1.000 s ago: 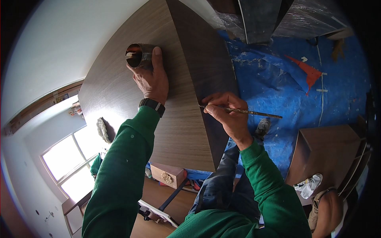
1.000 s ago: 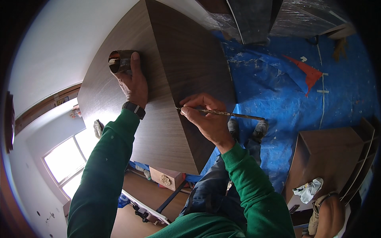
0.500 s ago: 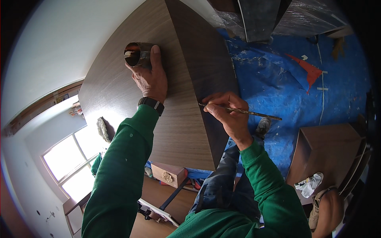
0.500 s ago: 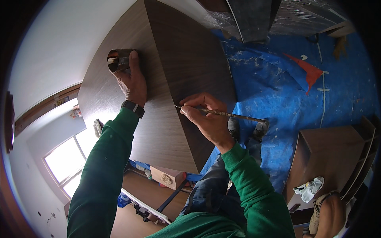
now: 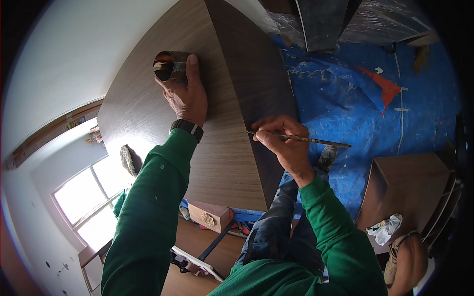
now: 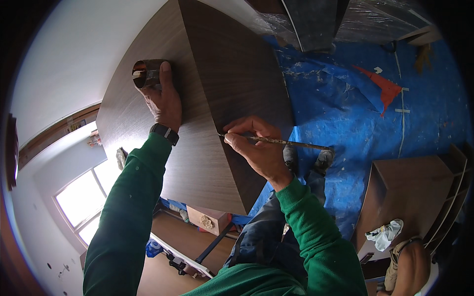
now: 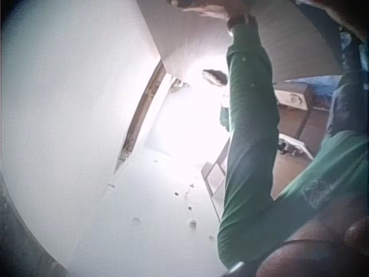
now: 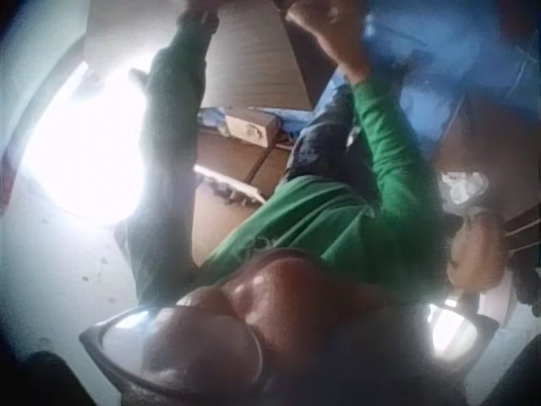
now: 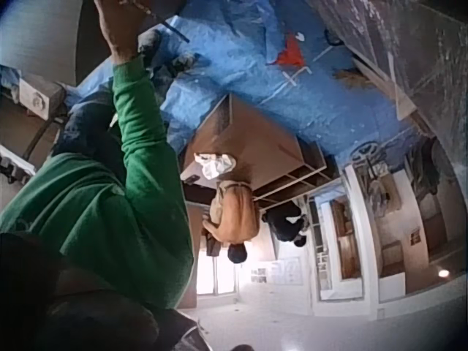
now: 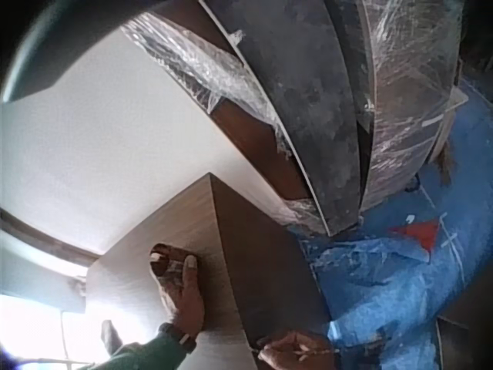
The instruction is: The person applies a dark liquid with a brush to the edges and corners of a wooden cabinet, dipping the brush into a small container and carefully brushing the surface.
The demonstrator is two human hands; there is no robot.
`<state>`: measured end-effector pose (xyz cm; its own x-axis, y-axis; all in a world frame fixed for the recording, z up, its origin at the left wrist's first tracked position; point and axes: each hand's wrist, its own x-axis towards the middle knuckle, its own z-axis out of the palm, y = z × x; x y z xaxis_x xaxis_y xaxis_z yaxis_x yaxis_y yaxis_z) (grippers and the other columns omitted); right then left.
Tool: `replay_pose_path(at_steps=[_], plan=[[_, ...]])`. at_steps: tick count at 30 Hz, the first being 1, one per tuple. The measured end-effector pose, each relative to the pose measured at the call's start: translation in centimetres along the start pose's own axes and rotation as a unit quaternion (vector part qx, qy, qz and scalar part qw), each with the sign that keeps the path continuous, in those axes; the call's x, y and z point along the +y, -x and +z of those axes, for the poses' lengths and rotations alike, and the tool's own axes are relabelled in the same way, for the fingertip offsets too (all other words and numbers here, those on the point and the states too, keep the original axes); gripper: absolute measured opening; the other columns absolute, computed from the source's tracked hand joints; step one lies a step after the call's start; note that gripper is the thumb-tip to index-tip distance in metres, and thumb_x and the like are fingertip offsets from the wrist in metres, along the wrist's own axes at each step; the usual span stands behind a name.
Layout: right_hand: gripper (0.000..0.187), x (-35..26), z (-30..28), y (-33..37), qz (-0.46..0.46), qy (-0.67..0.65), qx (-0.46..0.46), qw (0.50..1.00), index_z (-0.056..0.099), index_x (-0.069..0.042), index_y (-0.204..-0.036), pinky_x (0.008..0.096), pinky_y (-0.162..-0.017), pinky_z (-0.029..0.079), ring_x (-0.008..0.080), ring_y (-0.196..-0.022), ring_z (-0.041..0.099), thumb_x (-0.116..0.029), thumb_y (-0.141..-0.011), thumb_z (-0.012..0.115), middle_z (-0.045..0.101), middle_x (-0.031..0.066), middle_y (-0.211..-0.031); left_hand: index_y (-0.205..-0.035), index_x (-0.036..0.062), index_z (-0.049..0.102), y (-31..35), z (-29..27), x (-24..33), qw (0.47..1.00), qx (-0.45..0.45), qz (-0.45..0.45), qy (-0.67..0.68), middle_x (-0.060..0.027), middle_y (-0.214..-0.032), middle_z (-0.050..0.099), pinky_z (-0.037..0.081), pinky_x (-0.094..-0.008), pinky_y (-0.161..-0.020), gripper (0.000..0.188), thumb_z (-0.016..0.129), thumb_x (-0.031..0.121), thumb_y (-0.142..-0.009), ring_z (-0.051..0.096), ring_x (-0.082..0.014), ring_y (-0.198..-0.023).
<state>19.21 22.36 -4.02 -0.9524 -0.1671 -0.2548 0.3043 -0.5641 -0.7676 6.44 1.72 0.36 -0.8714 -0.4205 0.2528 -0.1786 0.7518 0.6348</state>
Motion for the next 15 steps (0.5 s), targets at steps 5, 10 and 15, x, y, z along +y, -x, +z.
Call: replay_pose_path(at_steps=[5, 10, 15], plan=[[0.008, -0.06, -0.17, 0.5, 0.01, 0.004, -0.006, 1.0, 0.07, -0.001, -0.092, 0.0286, -0.08, 0.061, 0.0155, -0.091, 0.072, -0.001, -0.087, 0.076, 0.073, 0.0126, -0.102, -0.139, 0.003, 0.04, 0.05, -0.13, 0.38, 1.0, -0.011, -0.014, 0.007, -0.0205, -0.121, 0.064, 0.045, -0.0501, -0.103, 0.077, 0.072, 0.054, -0.091, 0.063, -0.0357, -0.118], [0.007, -0.11, -0.09, 0.5, 0.0, -0.01, 0.002, 1.0, 0.07, -0.001, -0.091, 0.0287, -0.08, 0.061, 0.0153, -0.091, 0.072, -0.001, -0.087, 0.076, 0.074, 0.0123, -0.101, -0.139, 0.0028, 0.039, 0.12, -0.07, 0.52, 1.0, -0.01, -0.013, 0.011, -0.0209, -0.122, 0.064, 0.045, -0.0496, -0.104, 0.078, 0.072, 0.054, -0.091, 0.062, -0.036, -0.119], [0.007, 0.19, 0.15, 0.49, -0.007, -0.001, 0.014, 1.0, 0.07, -0.002, -0.093, 0.0277, -0.079, 0.061, 0.0144, -0.09, 0.072, -0.001, -0.088, 0.076, 0.074, 0.0114, -0.1, -0.14, 0.0031, 0.039, 0.06, -0.11, 0.59, 1.0, -0.01, -0.017, 0.001, -0.0212, -0.123, 0.064, 0.045, -0.0504, -0.104, 0.078, 0.072, 0.054, -0.091, 0.062, -0.0364, -0.119]])
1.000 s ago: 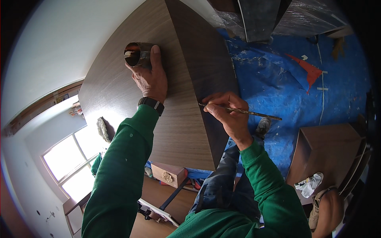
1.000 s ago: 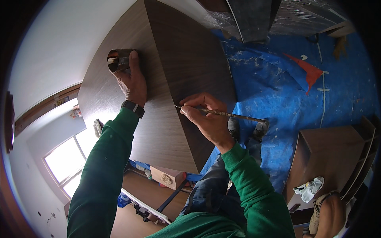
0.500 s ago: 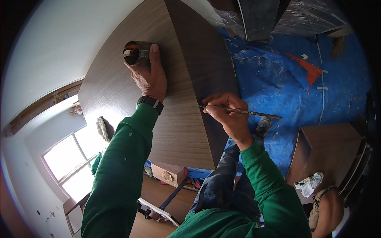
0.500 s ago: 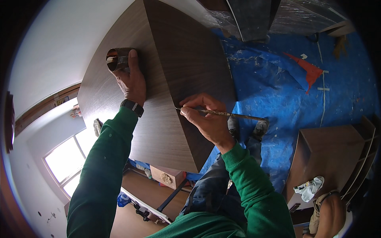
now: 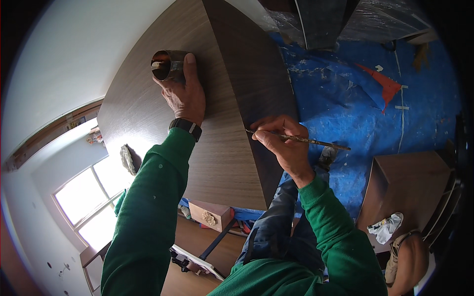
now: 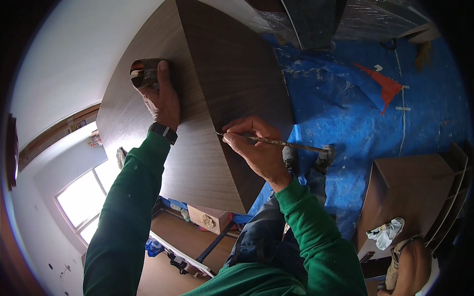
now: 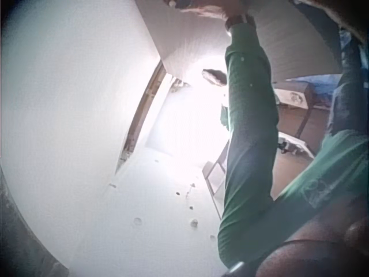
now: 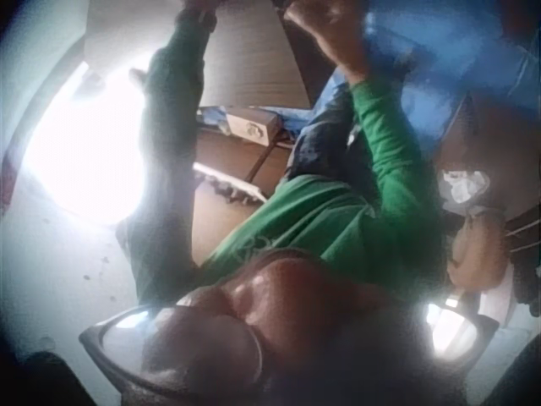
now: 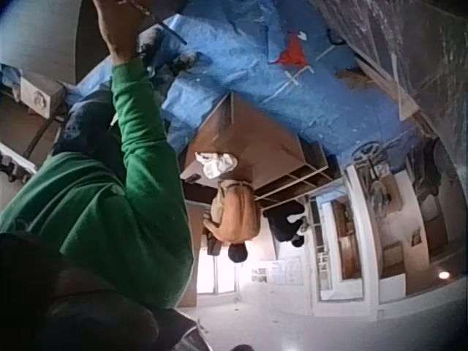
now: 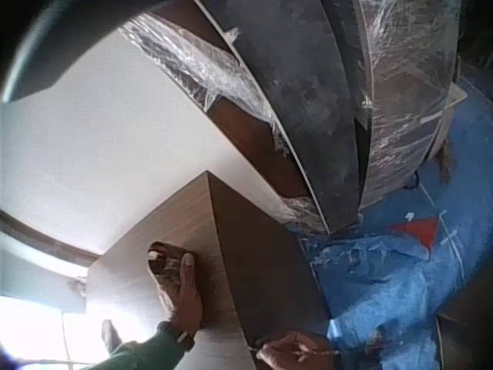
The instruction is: The person applies a dark liquid with a brush to the edges and corners of a wooden cabinet, dipping the brush into a small container and carefully brushing the surface.
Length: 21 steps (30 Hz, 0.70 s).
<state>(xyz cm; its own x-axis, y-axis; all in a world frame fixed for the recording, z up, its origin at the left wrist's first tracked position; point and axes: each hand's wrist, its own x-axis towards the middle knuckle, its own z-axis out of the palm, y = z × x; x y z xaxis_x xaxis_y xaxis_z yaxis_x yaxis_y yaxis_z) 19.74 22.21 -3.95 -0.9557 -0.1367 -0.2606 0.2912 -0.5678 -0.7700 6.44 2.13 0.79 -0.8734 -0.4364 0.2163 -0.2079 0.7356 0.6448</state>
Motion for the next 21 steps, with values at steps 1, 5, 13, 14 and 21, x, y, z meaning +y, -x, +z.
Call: replay_pose_path(at_steps=[1, 5, 13, 14, 21], plan=[[0.007, 0.08, 0.0, -0.02, -0.003, 0.004, 0.001, 1.0, 0.071, -0.002, -0.093, 0.0275, -0.079, 0.061, 0.0143, -0.09, 0.072, -0.001, -0.088, 0.076, 0.074, 0.0113, -0.1, -0.14, 0.0031, 0.039, 0.11, 0.01, 0.25, 1.0, 0.0, -0.002, -0.003, -0.0212, -0.123, 0.064, 0.045, -0.0506, -0.105, 0.078, 0.072, 0.054, -0.091, 0.062, -0.0363, -0.12], [0.008, 0.01, 0.01, -0.04, 0.006, 0.001, -0.002, 1.0, 0.071, -0.002, -0.094, 0.0272, -0.078, 0.061, 0.0144, -0.09, 0.072, -0.002, -0.088, 0.076, 0.074, 0.0113, -0.099, -0.139, 0.0028, 0.039, 0.1, 0.01, 0.28, 1.0, 0.002, 0.0, -0.003, -0.0216, -0.124, 0.063, 0.044, -0.0513, -0.105, 0.078, 0.072, 0.054, -0.091, 0.061, -0.0366, -0.121], [0.007, -0.19, -0.36, 0.12, 0.003, 0.008, -0.022, 1.0, 0.07, -0.001, -0.092, 0.0279, -0.078, 0.061, 0.0152, -0.09, 0.072, -0.002, -0.088, 0.076, 0.074, 0.0122, -0.1, -0.139, 0.0028, 0.04, 0.09, 0.04, 0.3, 1.0, 0.004, 0.004, -0.005, -0.0221, -0.124, 0.062, 0.043, -0.0518, -0.106, 0.078, 0.072, 0.054, -0.09, 0.06, -0.0375, -0.121], [0.007, -0.19, -0.37, 0.1, 0.005, 0.005, -0.019, 1.0, 0.07, -0.001, -0.092, 0.028, -0.078, 0.061, 0.0152, -0.09, 0.072, -0.002, -0.088, 0.076, 0.074, 0.0121, -0.1, -0.139, 0.0029, 0.04, 0.11, 0.06, 0.3, 1.0, 0.004, 0.004, -0.006, -0.0221, -0.124, 0.062, 0.043, -0.0518, -0.106, 0.078, 0.072, 0.054, -0.09, 0.06, -0.0375, -0.121], [0.008, -0.1, 0.08, -0.13, -0.002, -0.002, 0.002, 1.0, 0.071, -0.001, -0.094, 0.0281, -0.079, 0.061, 0.0152, -0.09, 0.072, -0.001, -0.088, 0.076, 0.074, 0.0113, -0.099, -0.139, 0.0035, 0.039, 0.11, 0.04, 0.3, 1.0, 0.005, 0.0, -0.006, -0.0215, -0.124, 0.062, 0.044, -0.0518, -0.105, 0.079, 0.072, 0.056, -0.09, 0.06, -0.0374, -0.121]])
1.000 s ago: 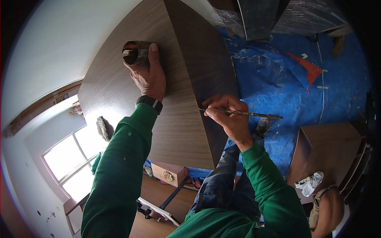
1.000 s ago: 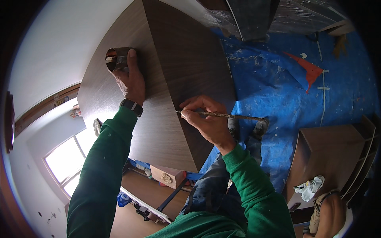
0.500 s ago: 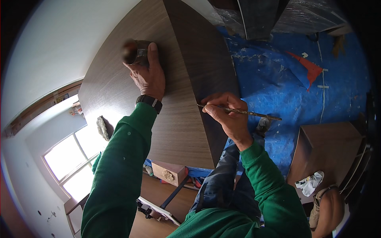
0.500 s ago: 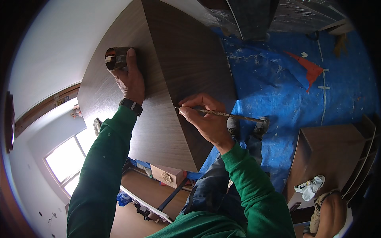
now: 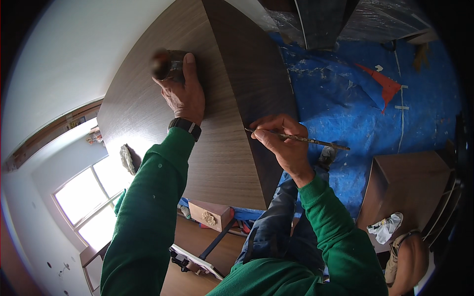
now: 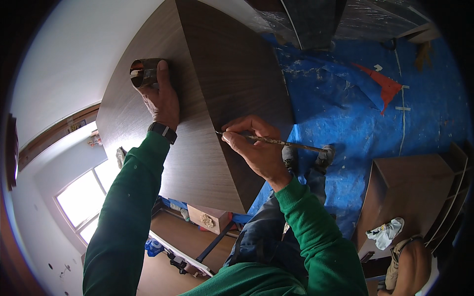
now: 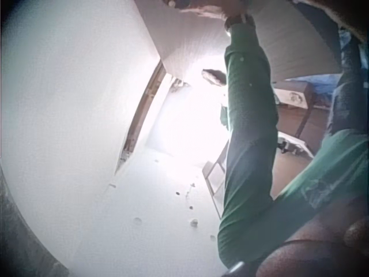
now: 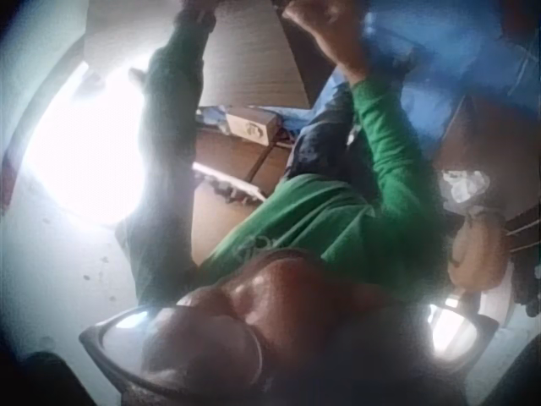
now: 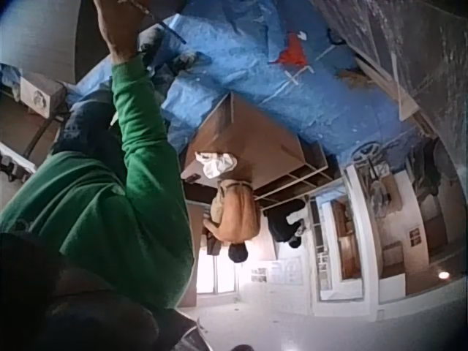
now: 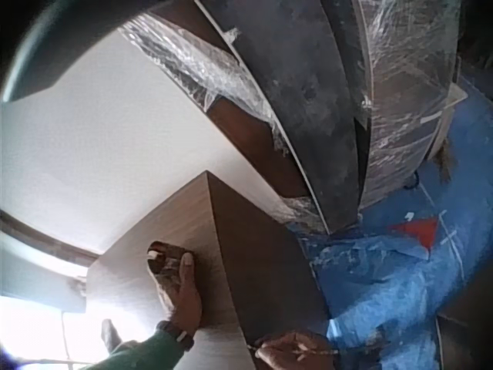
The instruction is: The person applies a dark liquid with a brush to the edges and corners of a wooden cabinet, dipping the brush into a small container and carefully brushing the surface.
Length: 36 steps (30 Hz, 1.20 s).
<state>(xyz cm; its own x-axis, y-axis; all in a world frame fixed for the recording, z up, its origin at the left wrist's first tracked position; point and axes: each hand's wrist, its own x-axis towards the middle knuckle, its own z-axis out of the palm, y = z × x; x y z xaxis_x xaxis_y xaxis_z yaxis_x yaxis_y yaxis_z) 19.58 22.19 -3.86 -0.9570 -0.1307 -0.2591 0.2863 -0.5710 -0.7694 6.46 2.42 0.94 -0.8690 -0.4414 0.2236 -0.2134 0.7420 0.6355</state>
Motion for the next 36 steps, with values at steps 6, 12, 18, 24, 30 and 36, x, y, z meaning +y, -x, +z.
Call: replay_pose_path(at_steps=[6, 12, 18, 24, 30, 36], plan=[[0.009, 0.1, -0.2, -0.1, 0.003, 0.01, -0.013, 1.0, 0.07, -0.001, -0.094, 0.028, -0.079, 0.061, 0.0153, -0.09, 0.072, -0.002, -0.088, 0.076, 0.074, 0.0109, -0.098, -0.139, 0.0035, 0.04, 0.0, 0.0, 0.1, 1.0, 0.002, -0.007, -0.007, -0.0214, -0.124, 0.062, 0.045, -0.0514, -0.105, 0.08, 0.072, 0.056, -0.089, 0.06, -0.0371, -0.121], [0.008, -0.1, -0.5, 0.4, 0.009, 0.02, -0.023, 1.0, 0.07, -0.001, -0.094, 0.0279, -0.078, 0.061, 0.0153, -0.09, 0.072, -0.003, -0.088, 0.076, 0.074, 0.0115, -0.099, -0.138, 0.0036, 0.041, 0.0, 0.0, -0.1, 1.0, 0.006, 0.001, -0.001, -0.0211, -0.122, 0.063, 0.046, -0.0506, -0.103, 0.079, 0.073, 0.056, -0.089, 0.061, -0.0367, -0.119], [0.007, -0.2, -0.5, 1.0, 0.02, 0.023, -0.029, 0.999, 0.07, -0.001, -0.091, 0.0282, -0.077, 0.061, 0.0155, -0.091, 0.071, -0.003, -0.087, 0.076, 0.074, 0.0126, -0.1, -0.138, 0.0042, 0.041, -0.1, 0.1, -0.2, 1.0, 0.004, 0.006, 0.007, -0.0208, -0.122, 0.063, 0.046, -0.0498, -0.103, 0.078, 0.073, 0.055, -0.089, 0.062, -0.0362, -0.117], [0.007, -0.3, -0.9, 1.3, 0.031, 0.027, -0.039, 0.998, 0.07, -0.001, -0.09, 0.0287, -0.077, 0.061, 0.0161, -0.092, 0.071, -0.003, -0.087, 0.076, 0.073, 0.013, -0.102, -0.137, 0.0045, 0.041, 0.0, 0.0, 0.1, 1.0, 0.002, 0.0, 0.008, -0.0204, -0.122, 0.063, 0.046, -0.0502, -0.103, 0.076, 0.073, 0.055, -0.09, 0.062, -0.0363, -0.117], [0.006, 0.2, -0.6, 1.2, 0.007, -0.011, -0.019, 1.0, 0.07, -0.002, -0.092, 0.0285, -0.08, 0.061, 0.016, -0.092, 0.071, -0.001, -0.089, 0.075, 0.073, 0.0127, -0.101, -0.137, 0.0046, 0.041, -0.1, 0.1, -0.2, 1.0, 0.004, 0.005, 0.008, -0.0202, -0.122, 0.063, 0.045, -0.0504, -0.104, 0.076, 0.073, 0.054, -0.09, 0.061, -0.0362, -0.119], [0.007, 0.2, -0.5, 1.3, 0.018, 0.009, -0.019, 1.0, 0.07, -0.001, -0.093, 0.0283, -0.08, 0.061, 0.016, -0.092, 0.072, -0.003, -0.088, 0.076, 0.073, 0.0128, -0.101, -0.141, 0.0045, 0.039, -0.1, 0.0, -0.3, 1.0, -0.003, 0.007, 0.01, -0.0213, -0.126, 0.061, 0.044, -0.0513, -0.105, 0.079, 0.071, 0.056, -0.09, 0.06, -0.0374, -0.122]])
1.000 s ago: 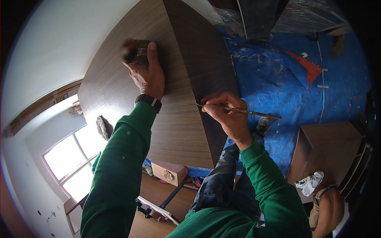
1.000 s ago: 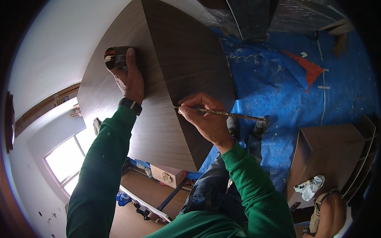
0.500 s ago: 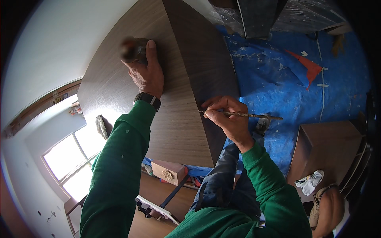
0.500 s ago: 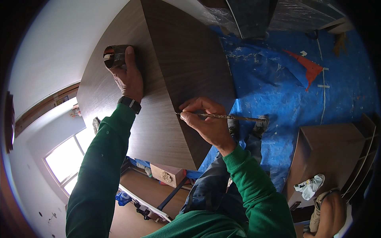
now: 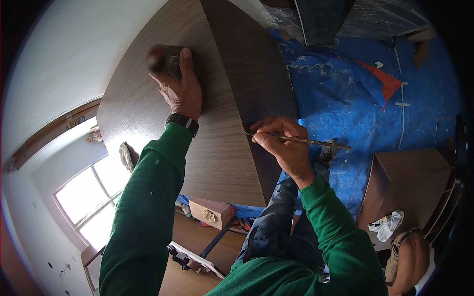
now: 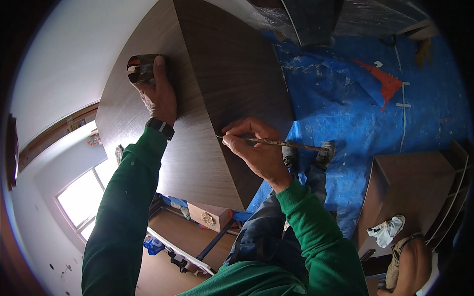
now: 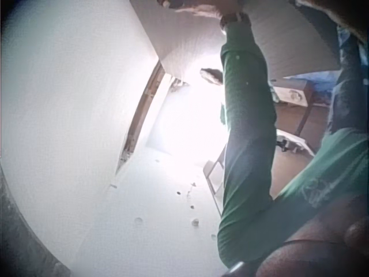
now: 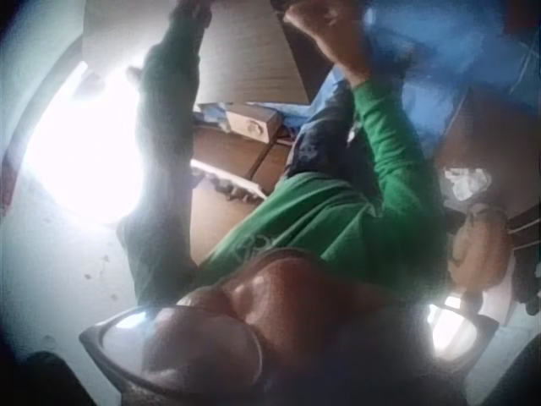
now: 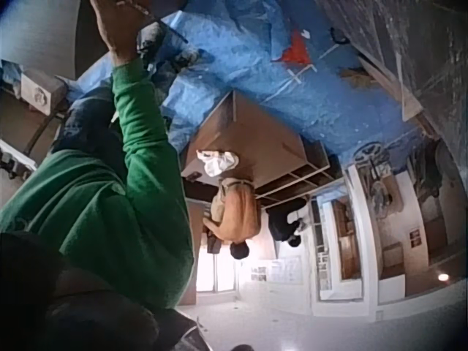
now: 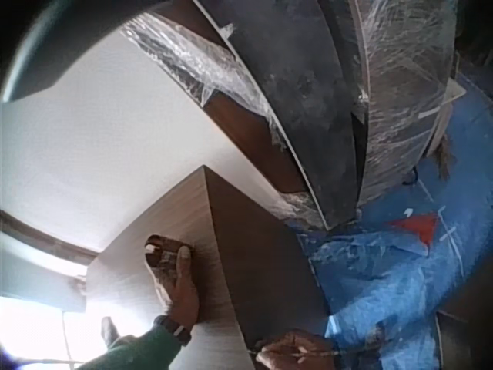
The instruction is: The person applies a dark liquid with a brush to the edges and corners of a wooden cabinet, dipping the brush into a small container and carefully brushing the surface.
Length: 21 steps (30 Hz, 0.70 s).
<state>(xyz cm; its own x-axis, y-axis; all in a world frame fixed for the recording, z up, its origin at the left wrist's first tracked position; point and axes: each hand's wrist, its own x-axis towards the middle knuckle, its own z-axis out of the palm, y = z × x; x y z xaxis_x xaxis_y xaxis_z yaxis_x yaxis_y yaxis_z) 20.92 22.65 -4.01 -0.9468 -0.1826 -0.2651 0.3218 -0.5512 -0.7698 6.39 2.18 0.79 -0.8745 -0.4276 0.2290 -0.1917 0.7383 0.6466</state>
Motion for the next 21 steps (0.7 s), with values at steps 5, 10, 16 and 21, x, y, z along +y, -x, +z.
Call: replay_pose_path(at_steps=[5, 10, 16, 21], plan=[[0.008, -0.22, -0.25, 0.23, 0.009, 0.011, -0.01, 1.0, 0.07, 0.0, -0.091, 0.0287, -0.078, 0.061, 0.0162, -0.091, 0.071, -0.005, -0.087, 0.076, 0.073, 0.0128, -0.101, -0.143, 0.0046, 0.036, -0.1, 0.04, -0.42, 1.0, -0.004, -0.001, -0.004, -0.0231, -0.129, 0.06, 0.043, -0.0522, -0.107, 0.083, 0.07, 0.058, -0.09, 0.058, -0.039, -0.124], [0.008, -0.21, -0.4, 0.72, 0.0, 0.034, -0.017, 0.999, 0.07, 0.0, -0.09, 0.0291, -0.077, 0.061, 0.0163, -0.091, 0.071, -0.005, -0.087, 0.076, 0.074, 0.0137, -0.101, -0.144, 0.0043, 0.035, 0.01, -0.09, -0.16, 1.0, -0.01, -0.011, -0.002, -0.0232, -0.13, 0.059, 0.043, -0.0528, -0.107, 0.086, 0.07, 0.06, -0.089, 0.057, -0.0393, -0.126], [0.007, -0.08, -0.2, 0.77, -0.008, -0.013, -0.003, 1.0, 0.071, -0.001, -0.092, 0.0283, -0.079, 0.061, 0.0158, -0.092, 0.072, -0.002, -0.088, 0.076, 0.074, 0.0129, -0.101, -0.145, 0.0035, 0.034, -0.26, 0.0, -0.73, 1.0, -0.007, 0.005, -0.004, -0.0237, -0.13, 0.058, 0.043, -0.053, -0.107, 0.088, 0.069, 0.062, -0.089, 0.056, -0.0395, -0.126], [0.007, 0.17, 0.09, 0.7, -0.008, -0.006, 0.012, 1.0, 0.071, -0.001, -0.093, 0.0282, -0.079, 0.061, 0.0155, -0.092, 0.072, -0.002, -0.088, 0.076, 0.073, 0.0126, -0.101, -0.144, 0.0035, 0.034, -0.11, -0.06, -0.29, 1.0, -0.01, 0.001, -0.005, -0.0245, -0.13, 0.058, 0.043, -0.0536, -0.107, 0.088, 0.069, 0.063, -0.089, 0.056, -0.0404, -0.126]])
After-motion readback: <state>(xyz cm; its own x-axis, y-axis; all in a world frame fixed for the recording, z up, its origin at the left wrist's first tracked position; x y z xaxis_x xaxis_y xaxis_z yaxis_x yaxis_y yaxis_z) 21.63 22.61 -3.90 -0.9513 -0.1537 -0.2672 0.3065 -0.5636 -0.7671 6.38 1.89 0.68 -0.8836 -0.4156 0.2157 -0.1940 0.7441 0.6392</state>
